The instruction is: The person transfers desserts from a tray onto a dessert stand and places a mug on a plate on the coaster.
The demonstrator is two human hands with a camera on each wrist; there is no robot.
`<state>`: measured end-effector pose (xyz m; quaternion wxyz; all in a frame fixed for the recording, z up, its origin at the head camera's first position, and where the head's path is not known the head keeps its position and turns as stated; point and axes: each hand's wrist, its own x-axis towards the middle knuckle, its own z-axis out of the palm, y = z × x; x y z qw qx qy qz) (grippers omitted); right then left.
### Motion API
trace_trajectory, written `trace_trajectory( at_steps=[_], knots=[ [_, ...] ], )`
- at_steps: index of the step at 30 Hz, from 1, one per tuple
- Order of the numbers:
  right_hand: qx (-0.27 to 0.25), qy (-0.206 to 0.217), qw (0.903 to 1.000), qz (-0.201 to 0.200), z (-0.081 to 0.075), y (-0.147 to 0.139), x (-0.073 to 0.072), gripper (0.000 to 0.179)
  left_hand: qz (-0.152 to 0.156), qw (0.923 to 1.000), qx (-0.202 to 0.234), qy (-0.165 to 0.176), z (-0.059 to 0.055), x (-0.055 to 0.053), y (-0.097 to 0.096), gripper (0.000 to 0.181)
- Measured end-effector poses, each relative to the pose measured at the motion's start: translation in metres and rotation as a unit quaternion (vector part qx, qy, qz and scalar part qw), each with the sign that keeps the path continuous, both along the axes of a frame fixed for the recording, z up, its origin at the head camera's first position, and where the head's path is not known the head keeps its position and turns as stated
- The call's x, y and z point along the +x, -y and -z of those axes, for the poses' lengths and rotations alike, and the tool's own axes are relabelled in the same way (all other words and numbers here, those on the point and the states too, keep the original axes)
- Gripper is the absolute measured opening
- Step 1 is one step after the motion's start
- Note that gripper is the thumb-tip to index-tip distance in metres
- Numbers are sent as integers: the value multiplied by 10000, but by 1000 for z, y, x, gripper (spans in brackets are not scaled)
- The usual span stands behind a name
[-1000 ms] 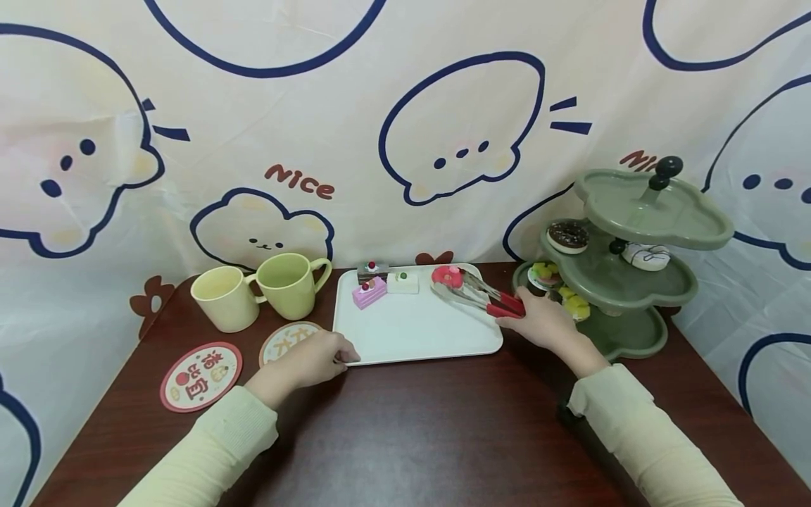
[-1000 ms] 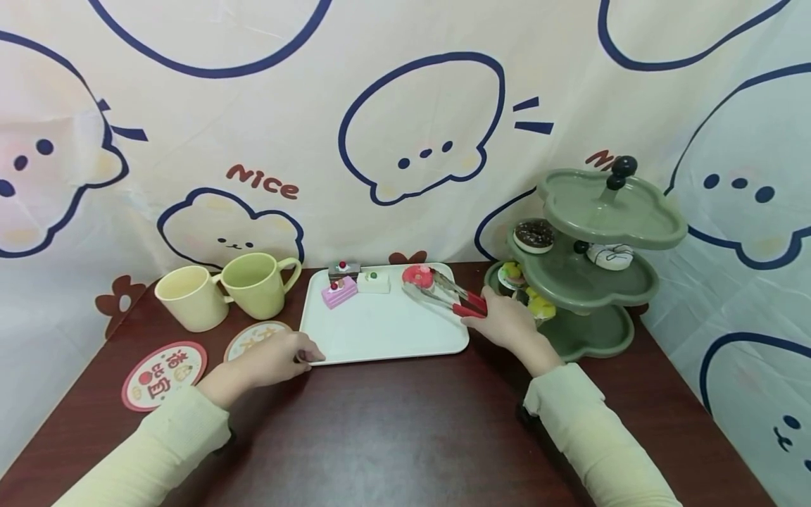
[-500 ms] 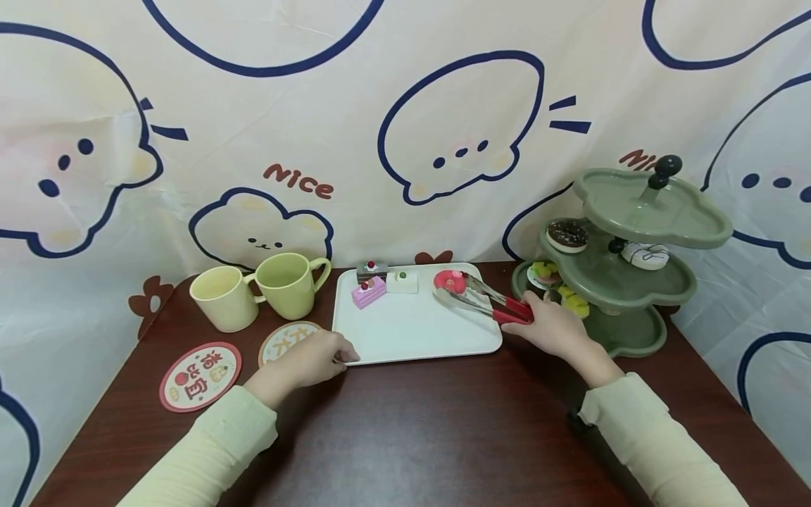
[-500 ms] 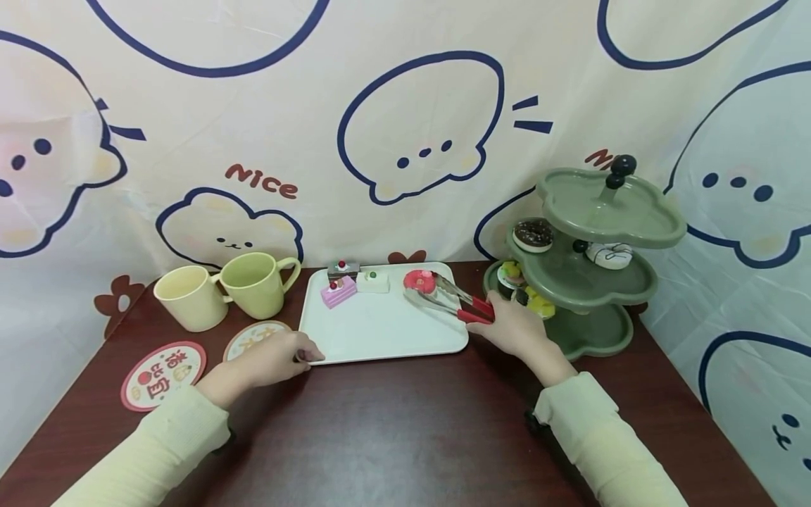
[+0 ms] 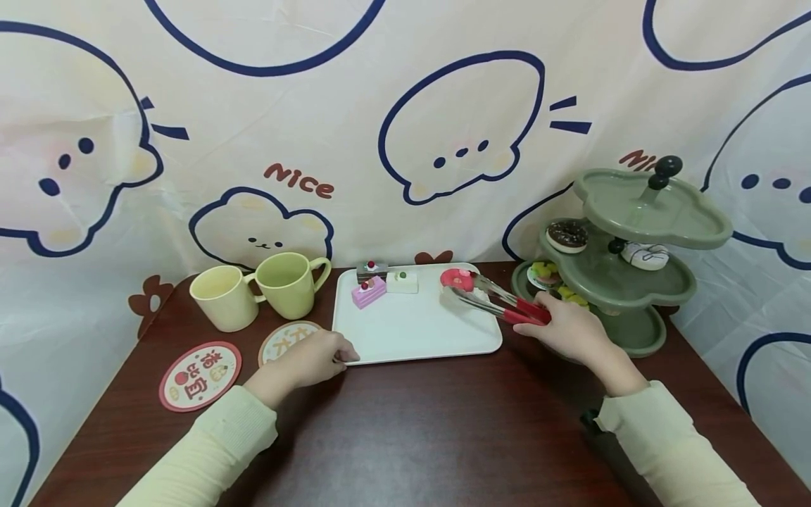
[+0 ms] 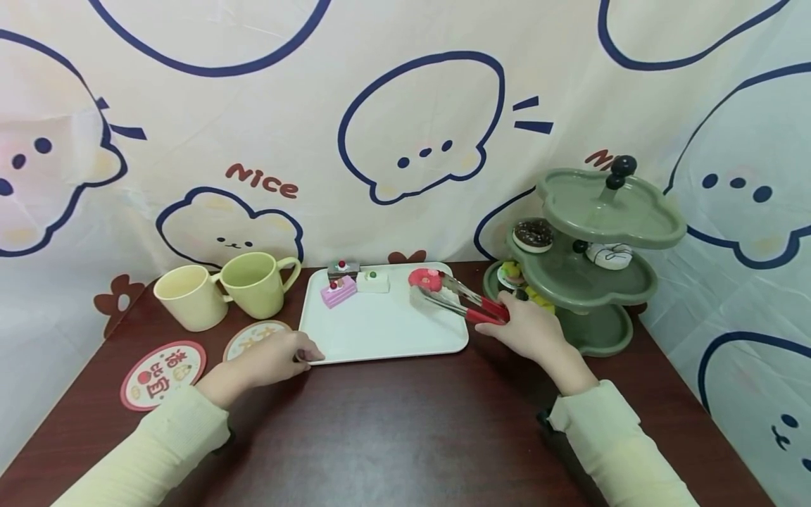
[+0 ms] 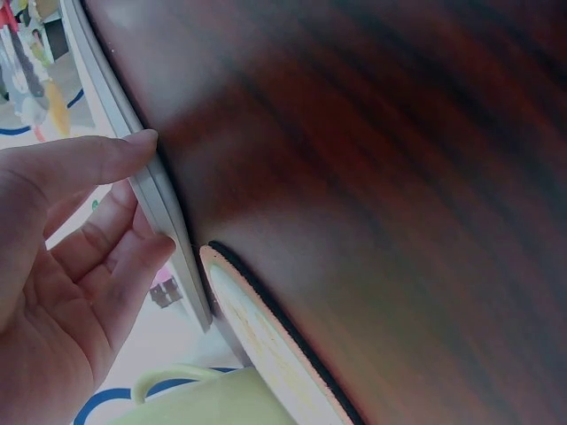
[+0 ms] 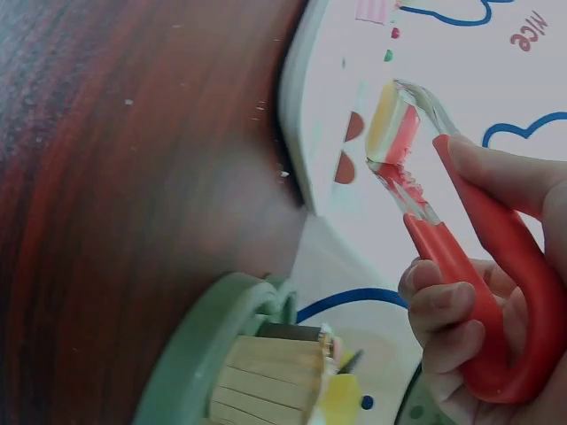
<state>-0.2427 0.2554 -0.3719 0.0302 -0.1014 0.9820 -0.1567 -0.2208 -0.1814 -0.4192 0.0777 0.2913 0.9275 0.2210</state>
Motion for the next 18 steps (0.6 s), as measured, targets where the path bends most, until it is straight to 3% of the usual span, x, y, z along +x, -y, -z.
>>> trace_trajectory(
  at_steps=[5, 18],
  knots=[
    [-27, -91, 9999, -53, -11, -2, 7, 60, -5, 10000, 0, 4, 0, 0, 0, 25],
    [-83, -303, 9995, -23, -39, -14, 26, 65, -24, 10000, 9, 24, -1, 0, -1, 23]
  ],
)
